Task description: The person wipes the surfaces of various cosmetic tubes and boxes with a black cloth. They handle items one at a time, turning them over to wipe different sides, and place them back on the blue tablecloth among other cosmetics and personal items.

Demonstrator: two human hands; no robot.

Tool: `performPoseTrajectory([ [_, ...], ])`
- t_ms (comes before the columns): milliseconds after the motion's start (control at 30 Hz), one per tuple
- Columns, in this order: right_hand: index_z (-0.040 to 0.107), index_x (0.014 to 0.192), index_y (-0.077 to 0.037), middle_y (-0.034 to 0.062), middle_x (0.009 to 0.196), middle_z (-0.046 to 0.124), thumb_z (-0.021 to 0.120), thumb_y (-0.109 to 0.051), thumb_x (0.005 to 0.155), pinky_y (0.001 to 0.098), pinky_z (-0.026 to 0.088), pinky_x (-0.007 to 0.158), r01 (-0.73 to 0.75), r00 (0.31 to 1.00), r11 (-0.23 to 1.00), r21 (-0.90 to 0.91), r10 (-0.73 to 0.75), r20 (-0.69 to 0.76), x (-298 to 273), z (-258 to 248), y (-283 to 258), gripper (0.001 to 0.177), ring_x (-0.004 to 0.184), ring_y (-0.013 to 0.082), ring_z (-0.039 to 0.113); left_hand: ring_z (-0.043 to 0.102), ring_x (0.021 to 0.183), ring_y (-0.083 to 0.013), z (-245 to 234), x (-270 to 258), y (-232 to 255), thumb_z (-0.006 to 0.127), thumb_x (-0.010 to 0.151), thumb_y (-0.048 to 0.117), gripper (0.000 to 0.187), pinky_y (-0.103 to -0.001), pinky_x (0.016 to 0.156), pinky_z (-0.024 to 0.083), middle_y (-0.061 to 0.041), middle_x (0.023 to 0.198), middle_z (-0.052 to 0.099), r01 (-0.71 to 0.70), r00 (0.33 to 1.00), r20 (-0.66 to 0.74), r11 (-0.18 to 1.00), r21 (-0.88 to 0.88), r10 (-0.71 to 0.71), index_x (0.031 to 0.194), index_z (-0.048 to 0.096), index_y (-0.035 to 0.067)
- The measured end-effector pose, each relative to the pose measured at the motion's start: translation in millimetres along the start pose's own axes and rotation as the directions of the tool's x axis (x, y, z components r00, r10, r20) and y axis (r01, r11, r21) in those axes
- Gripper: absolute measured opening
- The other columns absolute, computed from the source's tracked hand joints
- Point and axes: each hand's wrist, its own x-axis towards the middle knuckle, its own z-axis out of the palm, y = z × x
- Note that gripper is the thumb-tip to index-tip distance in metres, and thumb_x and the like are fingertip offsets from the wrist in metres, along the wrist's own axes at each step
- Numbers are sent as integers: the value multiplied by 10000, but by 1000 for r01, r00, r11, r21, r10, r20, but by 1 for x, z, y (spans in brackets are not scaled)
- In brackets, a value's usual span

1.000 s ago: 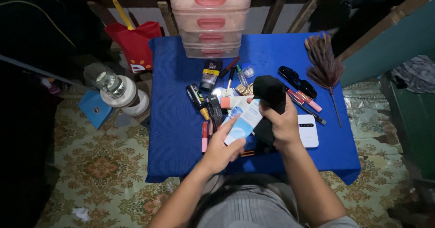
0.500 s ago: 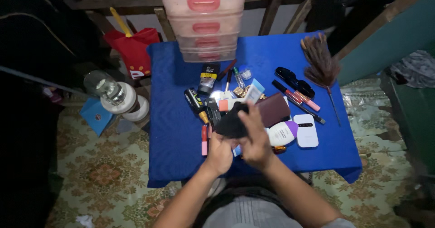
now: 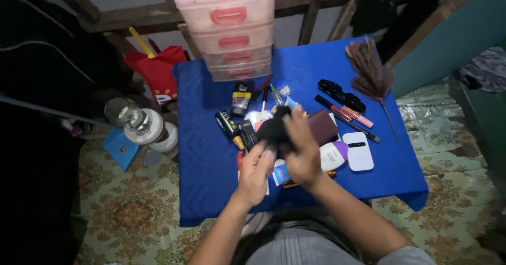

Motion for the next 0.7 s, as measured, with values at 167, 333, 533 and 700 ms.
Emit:
performPoseTrajectory([
  [167,553,1434,-12,219,1569,480,630,72,901,476,274,1308,107,992,990,-96,-114,-62,13,-7,7,544,1537,390,398,366,647,-33,3,-1,11,533,1041,173,423,-215,565,304,58,754,458,79,997,13,996,49,-79,1418,567,-17],
  [333,552,1420,-15,266,1571,439,623,65,865,459,298,1252,0,1000,995,-104,-2,-16,7,-3,2,566,1504,417,406,408,683,-33,6,4,11,525,1047,162,374,-220,600,356,60,790,489,37,999,20,999,32,-38,1358,543,-44],
  [533,541,1454,-31,241,1571,487,623,46,932,420,399,1219,-98,993,989,-110,90,-78,16,-9,12,534,1469,378,502,373,655,-22,9,3,21,528,1014,158,404,-207,572,311,64,786,488,72,997,24,993,97,-75,1394,576,29],
  [700,508,1444,39,308,1540,446,622,76,879,457,382,1181,-1,1000,996,-94,2,13,1,0,5,578,1446,429,460,401,684,-43,3,14,-9,524,1120,169,256,-232,598,343,55,800,474,27,999,-15,992,-123,-29,1185,547,-78],
])
